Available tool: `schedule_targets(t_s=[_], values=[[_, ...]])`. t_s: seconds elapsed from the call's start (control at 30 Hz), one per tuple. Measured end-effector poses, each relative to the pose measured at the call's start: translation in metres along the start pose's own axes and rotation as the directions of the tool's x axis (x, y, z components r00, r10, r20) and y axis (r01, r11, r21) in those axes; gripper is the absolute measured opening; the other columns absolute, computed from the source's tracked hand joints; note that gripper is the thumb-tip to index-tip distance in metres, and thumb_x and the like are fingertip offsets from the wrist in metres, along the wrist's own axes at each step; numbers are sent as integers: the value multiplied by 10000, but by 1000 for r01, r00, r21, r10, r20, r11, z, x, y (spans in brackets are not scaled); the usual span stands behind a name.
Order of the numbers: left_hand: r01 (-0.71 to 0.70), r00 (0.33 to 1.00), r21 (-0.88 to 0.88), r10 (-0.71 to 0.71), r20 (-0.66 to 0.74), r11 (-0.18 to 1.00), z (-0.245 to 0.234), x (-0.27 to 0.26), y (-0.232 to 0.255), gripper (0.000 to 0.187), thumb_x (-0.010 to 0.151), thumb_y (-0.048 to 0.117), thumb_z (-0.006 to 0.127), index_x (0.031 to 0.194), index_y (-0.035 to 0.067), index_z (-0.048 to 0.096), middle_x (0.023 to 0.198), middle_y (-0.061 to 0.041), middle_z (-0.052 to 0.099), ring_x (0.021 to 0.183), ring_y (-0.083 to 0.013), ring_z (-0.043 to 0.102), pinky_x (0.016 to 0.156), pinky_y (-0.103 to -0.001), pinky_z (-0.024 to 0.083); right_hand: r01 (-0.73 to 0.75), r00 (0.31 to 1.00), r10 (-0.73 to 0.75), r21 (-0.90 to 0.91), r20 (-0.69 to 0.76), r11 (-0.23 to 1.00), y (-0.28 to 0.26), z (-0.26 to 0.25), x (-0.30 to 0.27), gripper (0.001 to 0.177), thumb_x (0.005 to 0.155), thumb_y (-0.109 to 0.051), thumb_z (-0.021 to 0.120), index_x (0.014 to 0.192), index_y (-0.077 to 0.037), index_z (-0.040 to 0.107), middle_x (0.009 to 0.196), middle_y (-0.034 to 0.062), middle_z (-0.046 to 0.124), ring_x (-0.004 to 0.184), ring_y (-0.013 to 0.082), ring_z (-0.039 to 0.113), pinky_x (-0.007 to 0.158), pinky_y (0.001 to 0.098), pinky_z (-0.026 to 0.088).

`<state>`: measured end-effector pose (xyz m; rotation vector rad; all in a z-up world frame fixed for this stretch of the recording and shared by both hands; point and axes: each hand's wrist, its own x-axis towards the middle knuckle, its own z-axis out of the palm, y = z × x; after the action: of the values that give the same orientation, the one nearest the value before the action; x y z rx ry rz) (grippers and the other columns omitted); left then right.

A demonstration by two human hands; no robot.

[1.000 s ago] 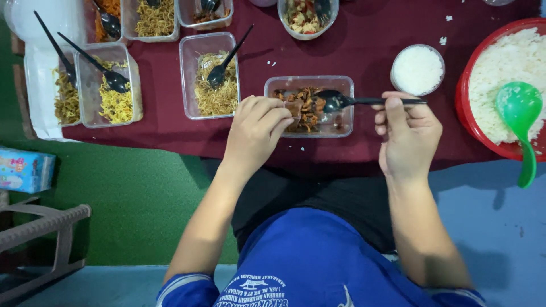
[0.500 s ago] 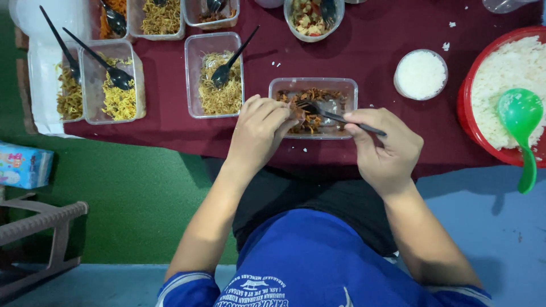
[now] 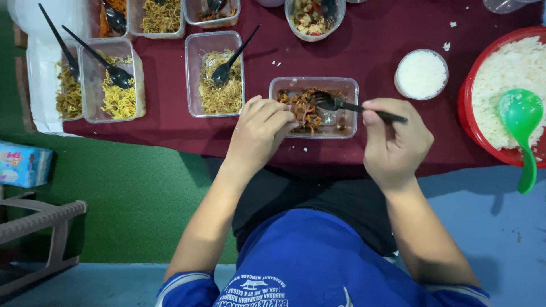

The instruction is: Packaging rice and various toppings into paper wraps

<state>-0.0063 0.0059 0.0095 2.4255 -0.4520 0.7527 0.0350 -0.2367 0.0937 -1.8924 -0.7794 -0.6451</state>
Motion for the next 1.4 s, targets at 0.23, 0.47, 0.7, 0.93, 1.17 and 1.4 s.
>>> schedule_targets(t_s=[0.23, 0.47, 0.7, 0.93, 1.17, 1.4], values=[[23, 1000, 26, -22, -19, 999, -8, -2, -7, 81, 941, 216, 791, 973, 189, 721, 1022, 0, 725, 1029, -237, 696, 1049, -450, 457, -180, 984, 179, -43, -22, 983, 27, 13, -28, 133, 1083, -29, 706, 996, 64, 744, 738, 161, 666, 701, 322, 681, 662, 419, 544], [43, 999, 17, -43, -7, 999, -6, -6, -11, 79, 970, 241, 768, 990, 184, 718, 1013, 4, 726, 1000, -237, 707, 1045, -451, 470, -410, 910, 401, -83, -105, 908, 50, 20, -62, 122, 1088, -23, 665, 1025, 54, 736, 740, 155, 675, 645, 248, 629, 604, 362, 524], [34, 999, 0, -34, -17, 999, 0, -7, -13, 76, 970, 234, 770, 993, 187, 715, 974, 10, 722, 936, -224, 713, 1037, -423, 479, -710, 666, 743, 245, -70, 660, 73, 33, -81, 108, 1012, 16, 659, 1073, 43, 743, 829, 140, 742, 582, 72, 591, 495, 186, 483], [53, 999, -1, -53, -9, 999, 1, -9, -15, 104, 946, 225, 789, 1008, 183, 718, 964, -1, 708, 930, -240, 709, 1012, -442, 501, -737, 581, 808, 359, -98, 573, 73, 23, -72, 113, 1021, 14, 623, 1063, 29, 726, 837, 132, 735, 624, 46, 610, 495, 127, 499], [12, 999, -24, -13, -45, 1000, 5, -4, -7, 85, 957, 229, 780, 967, 167, 722, 998, -19, 715, 976, -246, 699, 1040, -448, 482, -608, 690, 712, 431, -127, 666, 41, 8, -40, 90, 1071, 26, 624, 1083, 81, 694, 835, 186, 705, 640, 91, 614, 504, 169, 512], [-7, 1000, -13, 6, -30, 1000, 5, -1, -5, 119, 920, 194, 818, 943, 148, 711, 995, -26, 714, 998, -245, 702, 1030, -435, 482, -117, 993, 117, 79, 12, 990, -23, 13, -4, 119, 940, -81, 833, 950, 33, 801, 871, 182, 759, 694, 331, 729, 561, 378, 578]])
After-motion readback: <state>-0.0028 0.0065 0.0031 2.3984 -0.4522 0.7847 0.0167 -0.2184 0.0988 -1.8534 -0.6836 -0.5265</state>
